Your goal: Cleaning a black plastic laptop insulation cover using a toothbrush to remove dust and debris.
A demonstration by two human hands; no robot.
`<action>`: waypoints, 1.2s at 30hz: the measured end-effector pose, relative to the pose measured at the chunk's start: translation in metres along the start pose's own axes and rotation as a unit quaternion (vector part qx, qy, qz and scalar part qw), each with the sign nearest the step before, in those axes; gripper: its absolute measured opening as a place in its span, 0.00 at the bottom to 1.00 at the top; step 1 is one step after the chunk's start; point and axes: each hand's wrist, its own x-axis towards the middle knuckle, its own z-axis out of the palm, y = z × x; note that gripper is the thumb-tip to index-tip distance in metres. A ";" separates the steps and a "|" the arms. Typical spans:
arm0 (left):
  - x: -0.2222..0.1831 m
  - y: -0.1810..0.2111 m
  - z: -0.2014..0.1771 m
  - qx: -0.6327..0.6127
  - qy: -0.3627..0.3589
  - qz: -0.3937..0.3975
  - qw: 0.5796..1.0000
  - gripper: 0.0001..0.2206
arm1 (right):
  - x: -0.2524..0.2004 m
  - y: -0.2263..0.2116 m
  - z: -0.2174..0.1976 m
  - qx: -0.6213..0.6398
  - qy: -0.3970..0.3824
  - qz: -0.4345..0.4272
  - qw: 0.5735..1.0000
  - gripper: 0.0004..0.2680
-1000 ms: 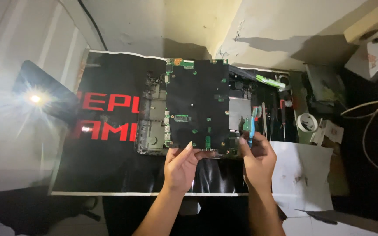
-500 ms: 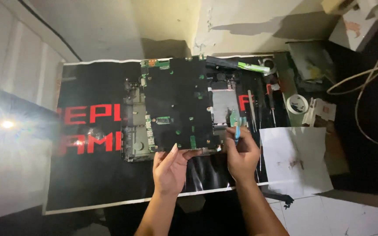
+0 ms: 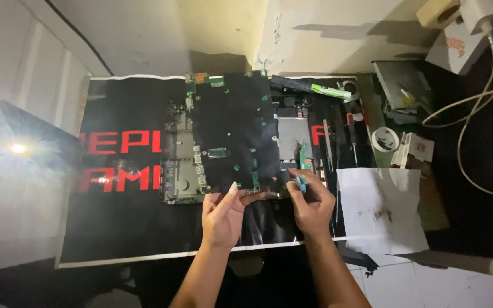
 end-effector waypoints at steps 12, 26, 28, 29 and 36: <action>0.001 -0.015 -0.029 -0.012 0.012 -0.016 1.000 0.17 | -0.010 0.027 -0.003 -0.053 0.004 -0.013 0.999 0.06; -0.005 -0.016 -0.019 -0.007 0.020 -0.029 0.999 0.17 | -0.016 0.024 0.002 -0.055 0.027 -0.003 0.998 0.05; -0.005 -0.018 -0.021 -0.004 0.021 -0.029 0.999 0.17 | -0.017 0.031 -0.001 -0.050 0.032 -0.001 0.998 0.06; -0.005 -0.020 -0.025 -0.007 0.014 -0.030 0.999 0.18 | -0.017 0.035 -0.002 -0.059 0.034 -0.011 0.998 0.06; -0.004 -0.011 -0.011 -0.019 0.010 -0.034 0.999 0.19 | -0.017 0.036 -0.001 -0.095 0.039 -0.050 0.993 0.05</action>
